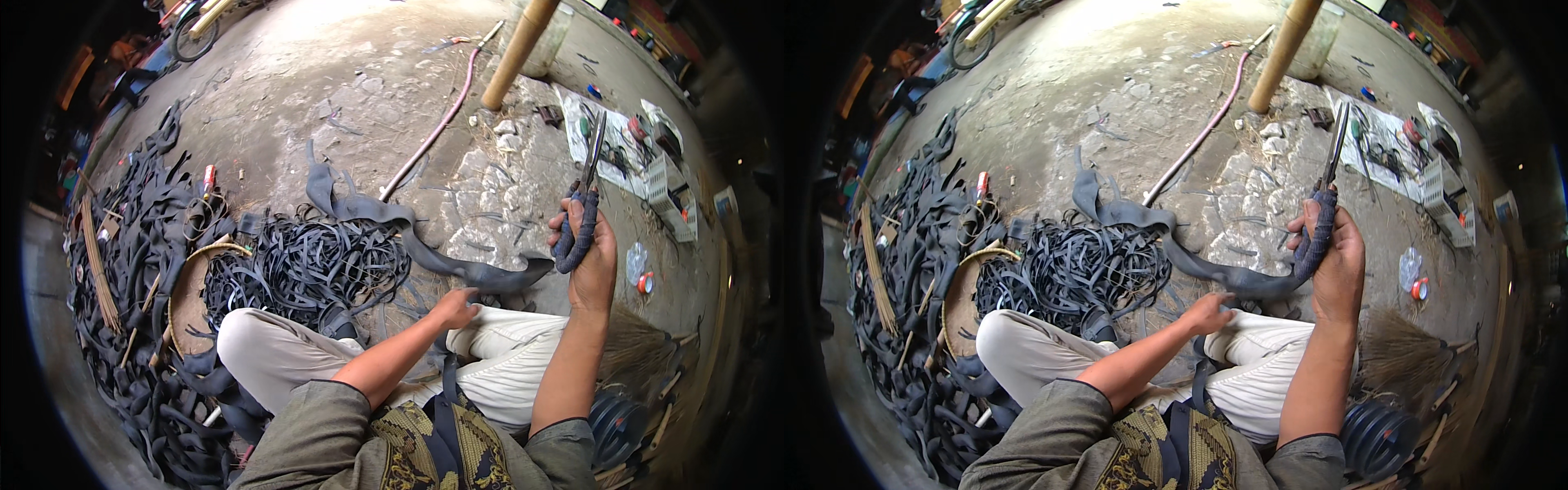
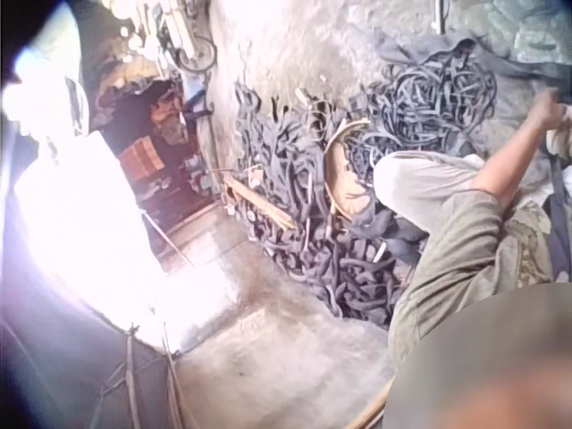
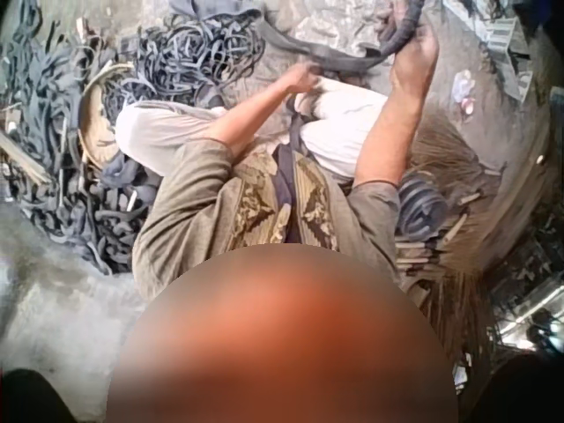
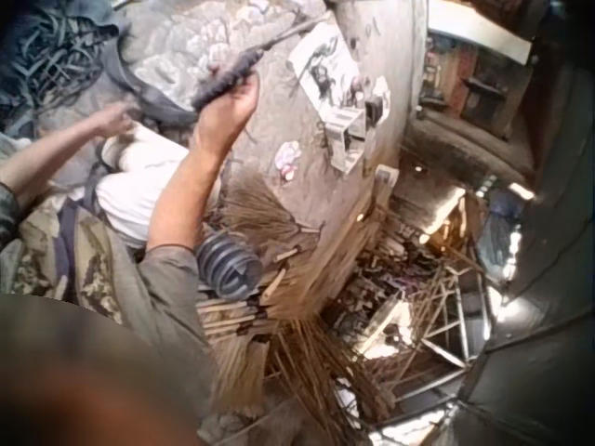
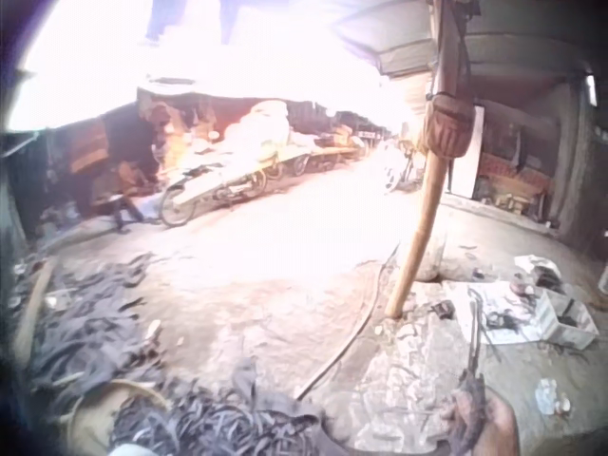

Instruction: The person sits on the floor and uses shears to cut a rubber boot into narrow strips. They repeatedly reposition the boot and cut along its sides, adding the strips to a growing pile on the ground.

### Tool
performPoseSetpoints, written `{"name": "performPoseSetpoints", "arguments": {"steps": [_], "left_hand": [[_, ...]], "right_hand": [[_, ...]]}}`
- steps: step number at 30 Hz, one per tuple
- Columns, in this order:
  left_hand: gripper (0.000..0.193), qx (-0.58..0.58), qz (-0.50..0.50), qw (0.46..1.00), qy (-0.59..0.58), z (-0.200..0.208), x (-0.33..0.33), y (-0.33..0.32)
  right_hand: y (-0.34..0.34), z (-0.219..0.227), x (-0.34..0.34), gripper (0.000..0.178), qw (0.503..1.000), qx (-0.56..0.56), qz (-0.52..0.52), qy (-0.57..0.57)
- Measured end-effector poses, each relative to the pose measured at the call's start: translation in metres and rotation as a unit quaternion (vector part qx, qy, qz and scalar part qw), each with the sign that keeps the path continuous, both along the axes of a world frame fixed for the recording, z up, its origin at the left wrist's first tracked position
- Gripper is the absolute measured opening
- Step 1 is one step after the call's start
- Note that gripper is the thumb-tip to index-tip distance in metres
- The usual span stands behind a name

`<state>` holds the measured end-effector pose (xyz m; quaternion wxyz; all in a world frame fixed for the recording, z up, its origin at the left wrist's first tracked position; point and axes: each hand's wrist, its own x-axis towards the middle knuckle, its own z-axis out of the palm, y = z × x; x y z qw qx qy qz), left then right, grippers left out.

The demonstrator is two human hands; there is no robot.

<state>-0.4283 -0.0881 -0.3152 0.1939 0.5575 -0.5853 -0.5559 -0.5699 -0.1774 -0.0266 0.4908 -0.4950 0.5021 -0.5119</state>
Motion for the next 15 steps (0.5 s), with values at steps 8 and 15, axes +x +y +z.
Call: {"name": "performPoseSetpoints", "arguments": {"steps": [8,15], "left_hand": [[0.054,0.191,0.252,0.949,0.016,-0.093,0.056,0.009],[0.06,0.274,0.408,0.869,0.058,-0.085,0.092,-0.036]], "right_hand": [[0.006,0.009,-0.014,0.037,0.999,0.01,-0.047,0.003],[0.012,0.019,-0.008,0.031,0.998,-0.01,-0.049,-0.025]]}}
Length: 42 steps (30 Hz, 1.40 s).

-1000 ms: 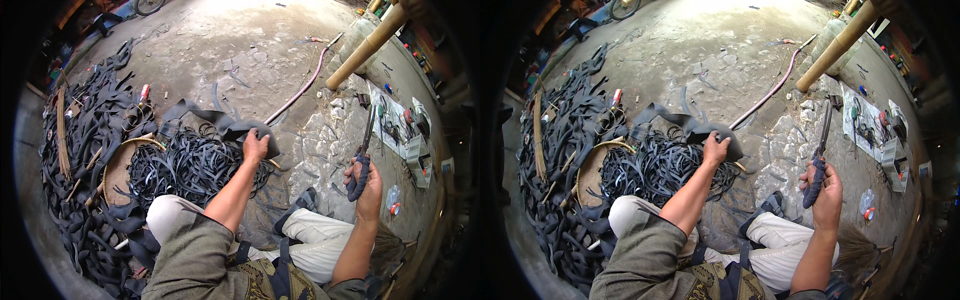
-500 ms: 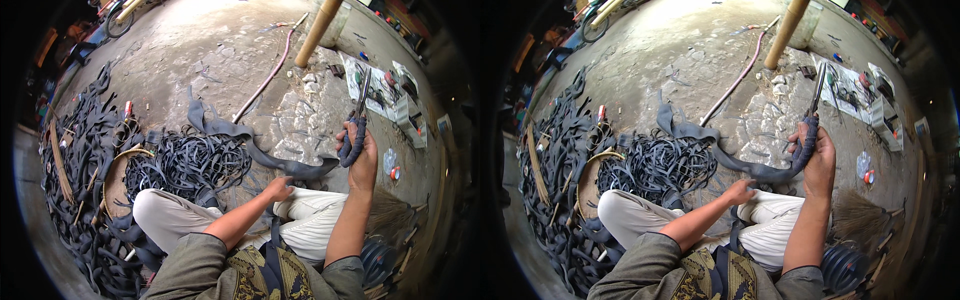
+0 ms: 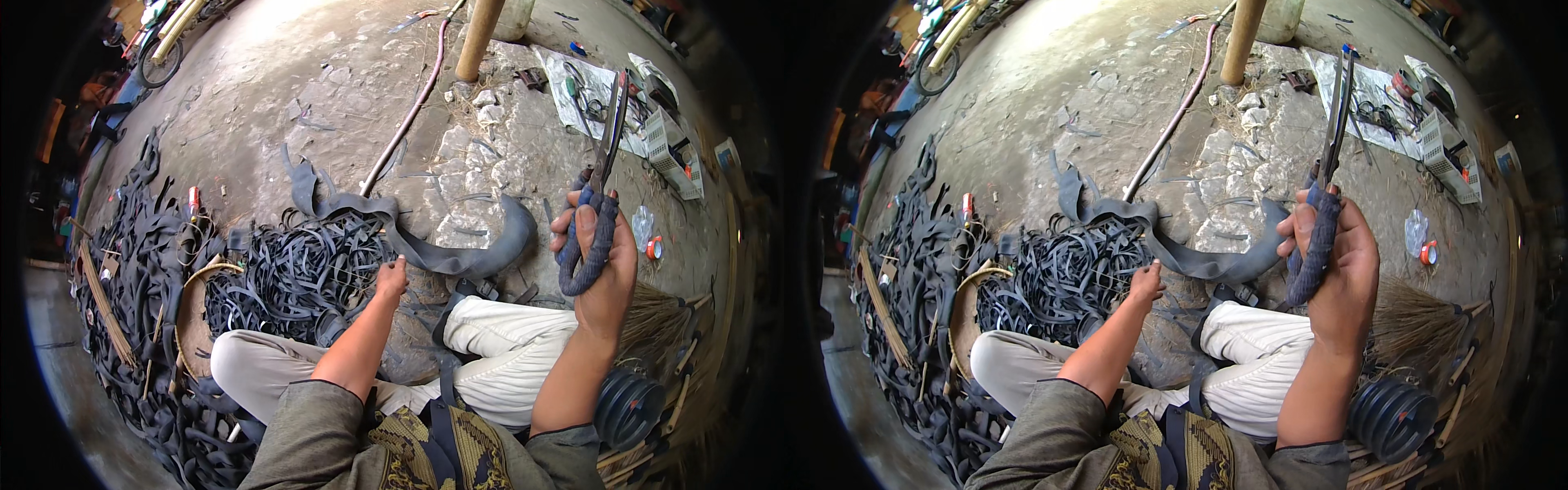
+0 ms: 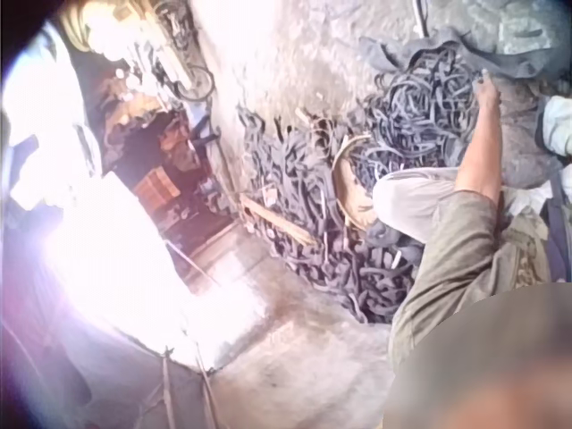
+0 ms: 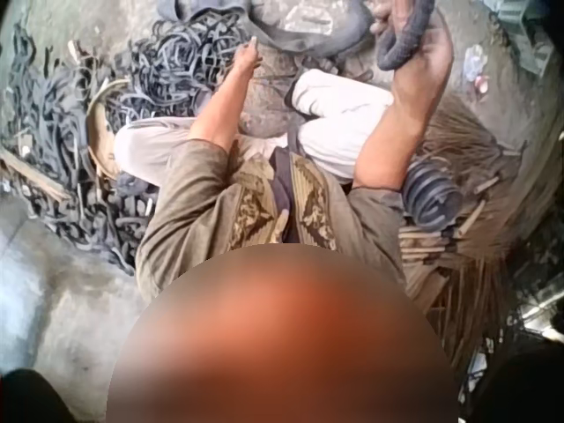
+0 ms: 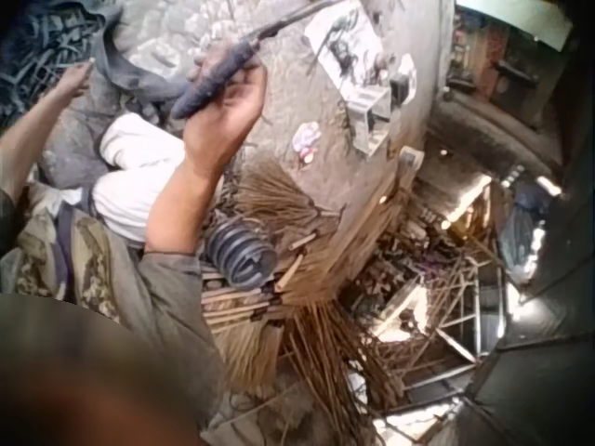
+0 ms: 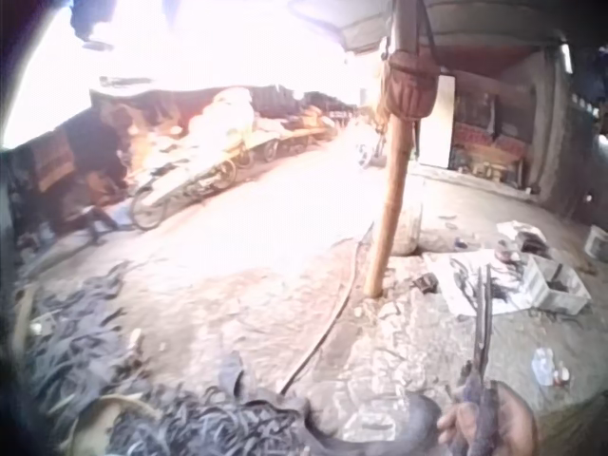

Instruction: The person sits on the floor and uses shears to cut a rubber boot into narrow strips. They repeatedly reposition the boot and cut along its sides, adding the strips to a growing pile on the ground.

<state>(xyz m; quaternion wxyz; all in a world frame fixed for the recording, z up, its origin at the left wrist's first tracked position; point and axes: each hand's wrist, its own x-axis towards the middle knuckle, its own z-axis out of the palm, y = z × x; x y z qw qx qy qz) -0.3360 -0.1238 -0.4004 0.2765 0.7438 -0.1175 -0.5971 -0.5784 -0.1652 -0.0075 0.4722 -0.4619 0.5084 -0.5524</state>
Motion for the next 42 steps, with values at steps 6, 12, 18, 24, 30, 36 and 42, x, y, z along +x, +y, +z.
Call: {"name": "performPoseSetpoints", "arguments": {"steps": [6,12,18,24,30,36,42], "left_hand": [[0.091,0.021,0.014,0.982,-0.19,0.004,0.002,-0.051],[0.091,0.084,0.045,0.995,-0.028,-0.016,0.0,-0.076],[0.031,-0.068,0.244,0.951,0.18,-0.003,0.025,-0.079],[0.019,-0.257,0.264,0.886,0.28,0.096,0.052,-0.106],[0.034,-0.426,-0.006,0.88,0.21,0.243,0.102,-0.091],[0.038,-0.433,-0.117,0.88,0.155,0.34,0.154,-0.06],[0.043,-0.428,-0.158,0.881,0.123,0.37,0.183,-0.023]], "right_hand": [[-0.003,0.0,0.002,0.033,0.999,0.029,-0.01,0.026],[-0.008,0.0,0.011,0.033,0.998,0.05,-0.005,0.034],[-0.009,-0.005,0.018,0.034,0.998,0.054,0.02,0.034],[-0.007,-0.01,0.016,0.031,0.993,0.065,0.062,0.071],[-0.004,-0.022,0.023,0.029,0.979,0.111,0.171,0.029],[0.0,-0.031,0.031,0.038,0.934,0.182,0.304,-0.051],[0.001,-0.051,0.04,0.041,0.876,0.185,0.445,-0.02]]}}
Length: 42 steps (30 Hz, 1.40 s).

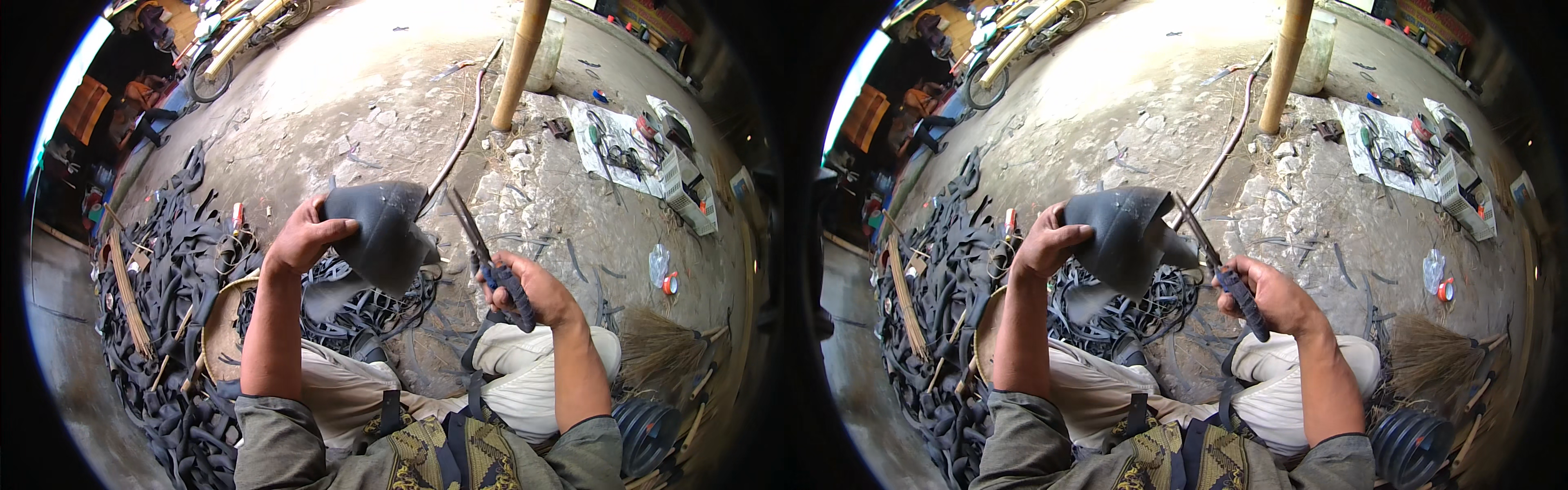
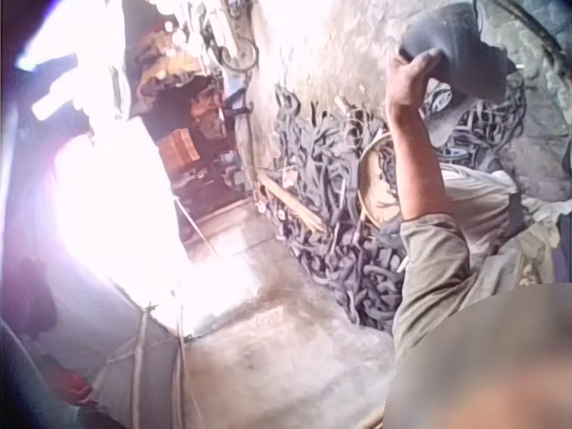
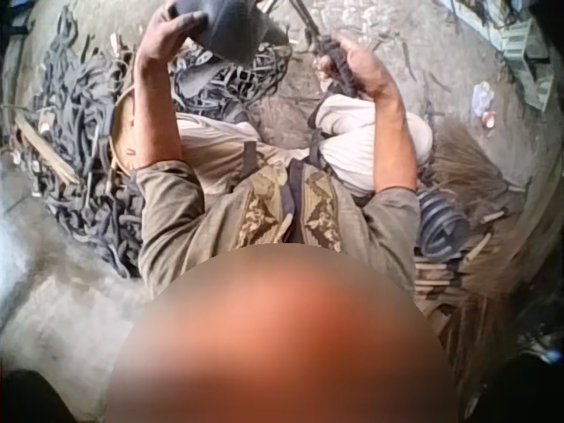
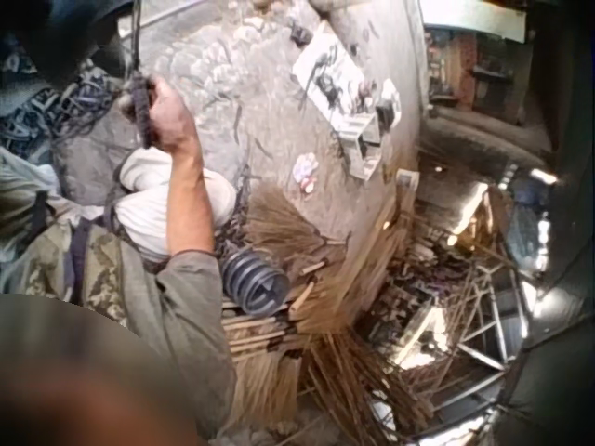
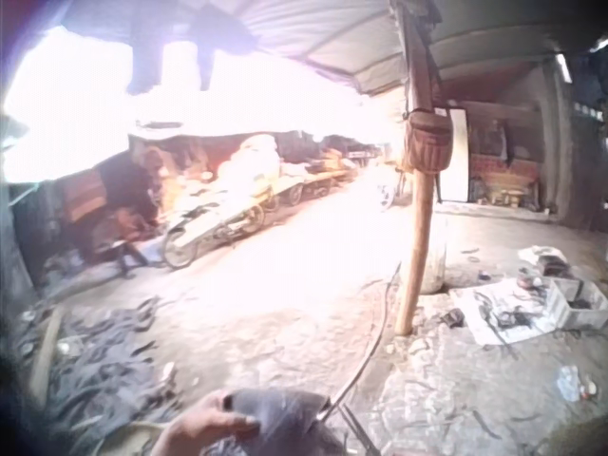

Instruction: The person sits on the floor and uses shears to cut a rubber boot into narrow strips. They repeatedly reposition the boot and cut along its sides, adding the strips to a growing pile on the ground.

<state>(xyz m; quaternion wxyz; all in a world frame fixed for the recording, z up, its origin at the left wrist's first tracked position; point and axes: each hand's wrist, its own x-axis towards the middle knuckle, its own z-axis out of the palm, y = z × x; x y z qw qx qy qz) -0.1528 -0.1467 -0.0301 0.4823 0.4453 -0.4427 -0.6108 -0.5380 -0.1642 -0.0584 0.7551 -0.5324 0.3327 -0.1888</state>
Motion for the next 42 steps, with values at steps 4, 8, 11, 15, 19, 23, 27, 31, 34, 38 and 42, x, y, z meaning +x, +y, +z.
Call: {"name": "performPoseSetpoints", "arguments": {"steps": [4,8,11,15,19,23,27,31,34,38,42], "left_hand": [[0.05,0.005,0.026,0.999,0.027,0.002,0.015,0.018],[0.052,-0.005,0.0,0.999,0.034,0.002,0.029,0.027],[0.051,0.01,-0.008,1.0,0.007,0.001,0.035,0.033],[0.049,0.026,-0.032,0.999,-0.008,-0.004,0.033,0.034],[0.049,0.032,-0.075,0.996,-0.022,-0.011,0.029,0.029],[0.051,0.029,-0.096,0.994,-0.036,-0.013,0.026,0.024],[0.062,0.042,-0.106,0.993,-0.042,-0.01,0.022,0.02],[0.063,0.052,-0.109,0.992,-0.028,-0.011,0.018,0.018],[0.063,0.055,-0.097,0.993,-0.026,-0.013,0.019,0.018],[0.064,0.044,-0.098,0.994,-0.03,-0.013,0.022,0.018],[0.064,0.043,-0.103,0.992,-0.063,-0.008,0.021,0.021]], "right_hand": [[0.001,-0.012,0.008,0.042,0.989,-0.065,0.093,0.095],[0.002,-0.009,0.018,0.044,0.961,-0.142,0.188,0.145],[0.003,-0.002,0.031,0.047,0.964,-0.12,0.205,0.119],[0.004,0.004,0.048,0.05,0.958,-0.14,0.222,0.115],[0.006,0.005,0.058,0.053,0.961,-0.129,0.221,0.108],[0.008,0.004,0.06,0.059,0.967,-0.1,0.202,0.118],[0.01,0.004,0.056,0.07,0.977,-0.044,0.173,0.12],[0.012,0.005,0.053,0.064,0.98,-0.035,0.152,0.122],[0.018,0.003,0.052,0.059,0.983,-0.046,0.133,0.118],[0.023,-0.002,0.058,0.058,0.985,-0.028,0.135,0.104],[0.026,0.004,0.06,0.059,0.98,-0.093,0.134,0.113]]}}
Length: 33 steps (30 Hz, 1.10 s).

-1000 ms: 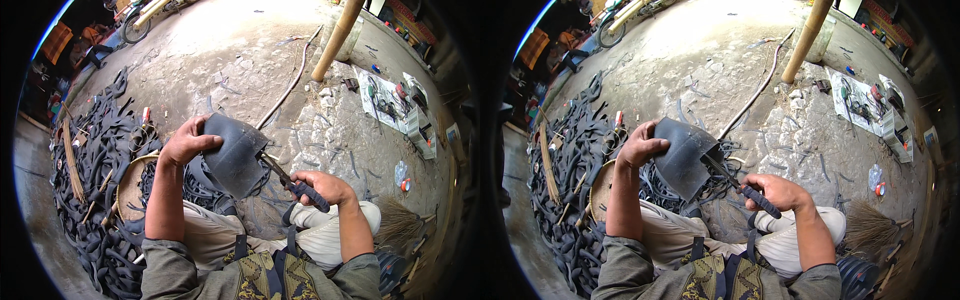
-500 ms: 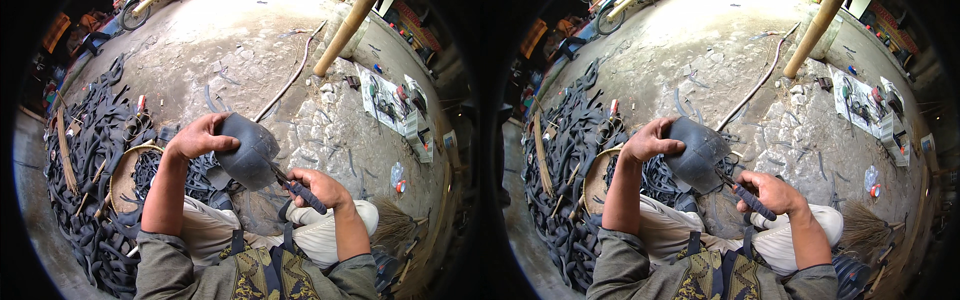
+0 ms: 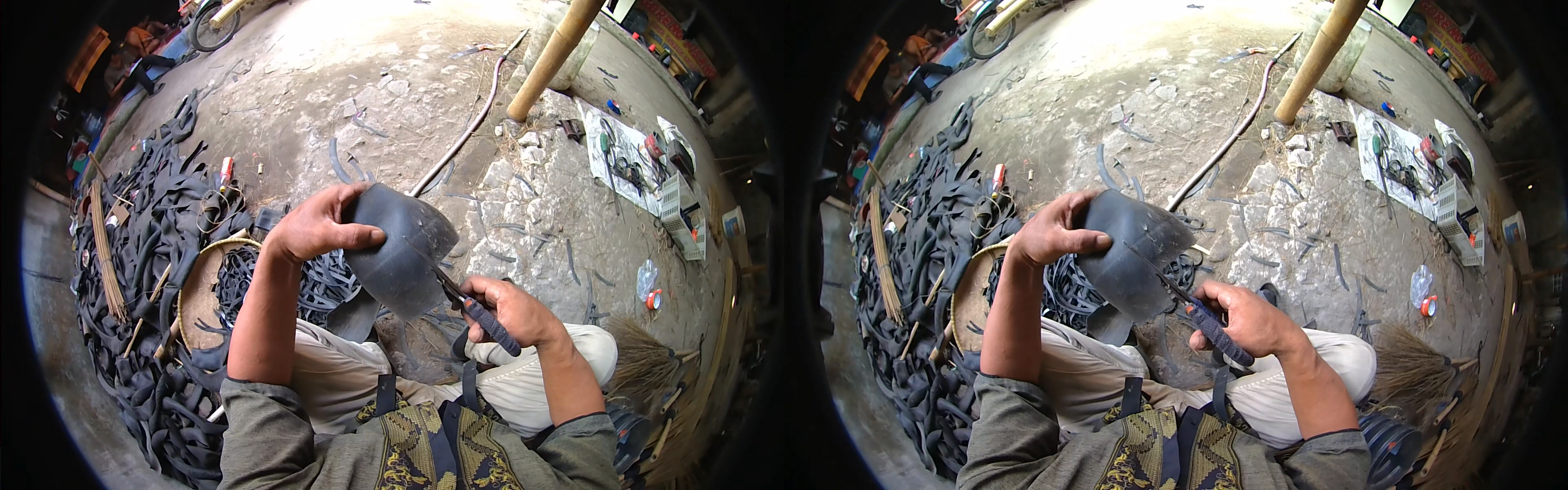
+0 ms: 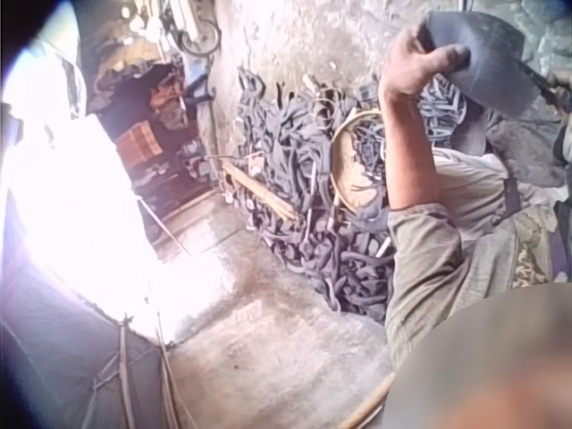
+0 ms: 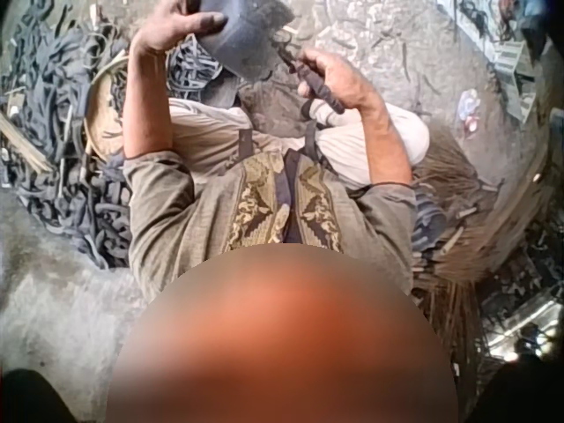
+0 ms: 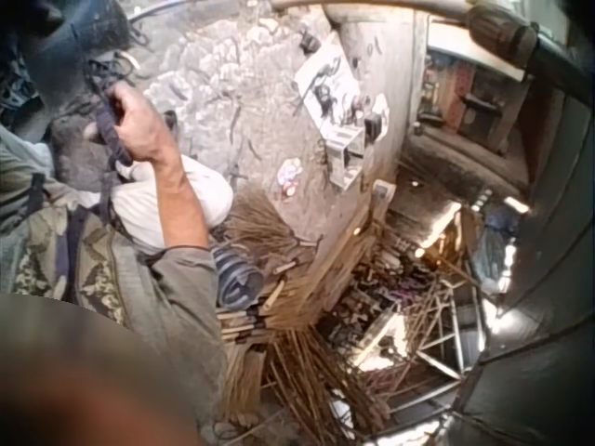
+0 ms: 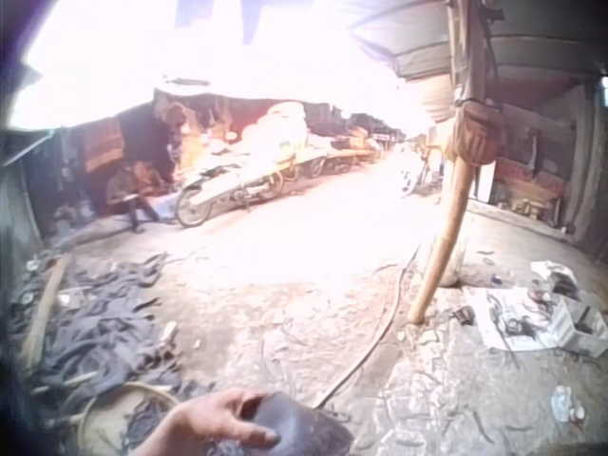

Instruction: The person sits on the floor and uses shears to cut a rubber boot into narrow strips. They repeatedly reposition the boot and cut along its sides, adding the strips to a growing pile on the ground.

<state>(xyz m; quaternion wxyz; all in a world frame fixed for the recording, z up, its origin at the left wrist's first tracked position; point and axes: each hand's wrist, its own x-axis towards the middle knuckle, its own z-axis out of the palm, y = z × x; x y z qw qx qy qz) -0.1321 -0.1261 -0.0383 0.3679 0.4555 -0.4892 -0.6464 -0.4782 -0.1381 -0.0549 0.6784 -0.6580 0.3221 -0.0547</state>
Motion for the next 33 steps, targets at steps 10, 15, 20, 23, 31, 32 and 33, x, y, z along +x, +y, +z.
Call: {"name": "performPoseSetpoints", "arguments": {"steps": [10,15,20,23,31,32,33], "left_hand": [[0.066,0.02,-0.016,1.0,-0.018,0.004,-0.005,-0.003],[0.065,0.014,-0.018,1.0,-0.008,0.007,-0.004,-0.002],[0.064,0.013,-0.065,0.998,0.0,0.007,-0.018,-0.001],[0.058,-0.005,-0.086,0.996,-0.028,0.004,-0.022,-0.005],[0.055,0.009,-0.053,0.998,0.045,0.0,-0.019,-0.009],[0.055,0.007,-0.048,0.997,0.057,0.0,-0.021,-0.008],[0.056,0.009,-0.043,0.997,0.063,0.0,-0.023,-0.008]], "right_hand": [[-0.001,0.0,-0.004,0.058,1.0,0.025,0.002,0.016],[0.002,-0.002,-0.002,0.055,1.0,0.012,-0.014,-0.003],[0.006,0.003,0.004,0.054,0.999,-0.027,-0.027,0.012],[0.008,0.004,0.003,0.053,0.999,-0.002,-0.04,0.025],[0.012,0.004,-0.004,0.043,0.986,0.129,-0.102,0.02],[0.012,0.005,-0.004,0.045,0.989,0.112,-0.097,0.003],[0.012,0.005,-0.004,0.048,0.993,0.077,-0.088,0.005]]}}
